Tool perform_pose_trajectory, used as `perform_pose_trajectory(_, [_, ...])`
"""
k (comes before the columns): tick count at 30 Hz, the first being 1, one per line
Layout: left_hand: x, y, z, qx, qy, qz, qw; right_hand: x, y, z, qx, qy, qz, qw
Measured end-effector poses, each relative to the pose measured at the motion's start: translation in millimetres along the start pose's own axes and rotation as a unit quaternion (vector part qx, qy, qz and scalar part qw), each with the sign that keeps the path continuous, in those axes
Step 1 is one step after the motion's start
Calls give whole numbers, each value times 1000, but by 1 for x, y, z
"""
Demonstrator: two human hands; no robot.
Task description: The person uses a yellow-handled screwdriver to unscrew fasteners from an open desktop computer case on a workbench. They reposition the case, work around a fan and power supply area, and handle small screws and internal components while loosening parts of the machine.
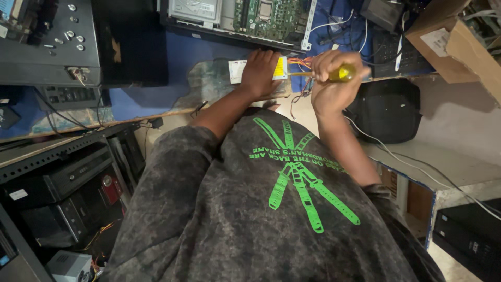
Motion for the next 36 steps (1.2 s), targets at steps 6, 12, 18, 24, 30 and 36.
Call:
perform_pose_trajectory(6, [5,-1,-2,-4,-26,-35,999,9,-1,-7,-40,-108,-46,992])
perform_pose_trajectory(12, [4,1,-1,-6,-33,-33,999,-6,2,3,28,8,3,1000])
perform_pose_trajectory(18, [7,1,-2,-10,-27,-63,998,8,2,-6,-34,-75,-76,994])
perform_pose_trajectory(24, [8,4,-1,-15,-24,-64,998,-1,6,7,10,-22,-31,999])
perform_pose_trajectory(30, [-2,0,2,1,-38,-8,999,-16,6,22,108,22,-107,988])
perform_pose_trajectory(36, [-3,-3,3,20,-52,34,998,-28,10,15,124,54,-125,983])
Point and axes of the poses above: each hand's wrist, its own y-axis towards the middle knuckle, its own x-axis out of the palm, z = x × y, the point moved 7 cm from there along y, towards the middle knuckle, and after that the axes turned 7 degrees about y, right-handed, at the moved point
